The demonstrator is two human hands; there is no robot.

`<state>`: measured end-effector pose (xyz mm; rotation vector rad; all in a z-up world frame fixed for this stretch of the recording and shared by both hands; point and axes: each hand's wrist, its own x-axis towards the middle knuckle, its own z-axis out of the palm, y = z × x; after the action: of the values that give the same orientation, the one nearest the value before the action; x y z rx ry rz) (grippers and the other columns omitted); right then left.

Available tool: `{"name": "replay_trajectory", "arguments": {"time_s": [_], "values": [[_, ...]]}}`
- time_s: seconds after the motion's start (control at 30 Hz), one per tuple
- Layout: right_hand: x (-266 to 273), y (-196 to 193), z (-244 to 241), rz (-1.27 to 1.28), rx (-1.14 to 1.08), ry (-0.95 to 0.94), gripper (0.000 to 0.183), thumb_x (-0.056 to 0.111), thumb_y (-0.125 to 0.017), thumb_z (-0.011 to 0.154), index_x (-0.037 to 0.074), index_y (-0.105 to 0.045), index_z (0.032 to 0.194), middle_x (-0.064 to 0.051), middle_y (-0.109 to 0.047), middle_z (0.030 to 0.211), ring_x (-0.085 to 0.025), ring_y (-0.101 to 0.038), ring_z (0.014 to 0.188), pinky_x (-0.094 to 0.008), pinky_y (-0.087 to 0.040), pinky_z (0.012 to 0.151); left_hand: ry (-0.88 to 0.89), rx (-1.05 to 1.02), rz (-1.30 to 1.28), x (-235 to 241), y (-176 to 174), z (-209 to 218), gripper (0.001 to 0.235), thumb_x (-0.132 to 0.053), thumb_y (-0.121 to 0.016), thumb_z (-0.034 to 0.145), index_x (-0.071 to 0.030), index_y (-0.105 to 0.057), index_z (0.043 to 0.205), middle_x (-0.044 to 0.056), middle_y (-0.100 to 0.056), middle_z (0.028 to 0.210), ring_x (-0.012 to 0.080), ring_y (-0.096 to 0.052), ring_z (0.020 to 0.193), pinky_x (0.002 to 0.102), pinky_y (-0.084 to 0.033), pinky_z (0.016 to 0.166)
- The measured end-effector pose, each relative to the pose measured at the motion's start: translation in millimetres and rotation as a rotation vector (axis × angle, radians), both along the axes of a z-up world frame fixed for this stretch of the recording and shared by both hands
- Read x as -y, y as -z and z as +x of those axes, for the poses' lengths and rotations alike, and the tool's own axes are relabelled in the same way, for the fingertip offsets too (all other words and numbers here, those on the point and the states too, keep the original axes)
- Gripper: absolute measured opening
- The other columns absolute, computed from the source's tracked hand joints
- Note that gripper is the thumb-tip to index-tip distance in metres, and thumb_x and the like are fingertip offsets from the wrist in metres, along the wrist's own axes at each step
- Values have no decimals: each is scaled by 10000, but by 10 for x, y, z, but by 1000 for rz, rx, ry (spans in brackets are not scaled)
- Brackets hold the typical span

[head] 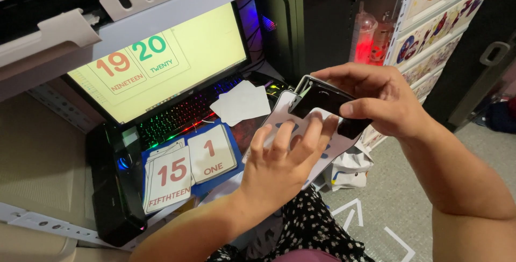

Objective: The person is folding numbered paper cards and using a handheld stapler to staple them.

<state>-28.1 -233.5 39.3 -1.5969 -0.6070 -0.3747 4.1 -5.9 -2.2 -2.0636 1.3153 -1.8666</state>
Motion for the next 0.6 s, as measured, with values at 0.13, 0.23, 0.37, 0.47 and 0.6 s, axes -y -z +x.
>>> {"name": "replay_trajectory", "arguments": {"time_s": [0.13, 0.23, 0.37, 0.47, 0.6], "values": [[-6, -4, 10, 13, -27, 8, 592, 68, -646, 778, -100, -585, 1342, -230, -710, 1249, -286, -712, 1131, -357, -602, 937, -53, 49, 19, 10, -28, -10, 451, -143, -522, 1036, -366, -656, 1405, -131, -534, 1356, 138, -464, 1107, 334, -380, 966], [-12, -13, 14, 29, -41, 9, 602, 73, -647, 770, -103, -588, 1343, -227, -716, 1236, -283, -715, 1113, -356, -598, 931, -48, 55, 25, 13, -26, 5, 384, -264, -510, 1071, -359, -662, 1410, -130, -543, 1360, 127, -479, 1096, 327, -357, 976], [-5, -4, 26, 30, -21, 1, 596, 73, -645, 775, -105, -585, 1341, -228, -708, 1252, -286, -710, 1138, -357, -597, 953, -45, 48, 31, 16, -31, 8, 423, -213, -500, 1049, -363, -664, 1408, -137, -538, 1361, 128, -474, 1103, 327, -348, 979], [-7, 9, 32, 34, -25, 10, 598, 76, -648, 769, -103, -587, 1337, -229, -710, 1246, -288, -712, 1131, -359, -599, 952, -44, 39, 38, 22, -11, 25, 435, -201, -501, 1036, -354, -662, 1410, -133, -535, 1369, 136, -474, 1107, 331, -348, 982], [9, 70, 74, 49, -31, 2, 580, 79, -662, 776, -75, -610, 1333, -209, -732, 1210, -258, -730, 1061, -333, -601, 896, -20, 45, 53, 27, 6, 72, 378, -252, -519, 1056, -312, -669, 1398, -119, -543, 1361, 152, -487, 1122, 340, -351, 957]]}}
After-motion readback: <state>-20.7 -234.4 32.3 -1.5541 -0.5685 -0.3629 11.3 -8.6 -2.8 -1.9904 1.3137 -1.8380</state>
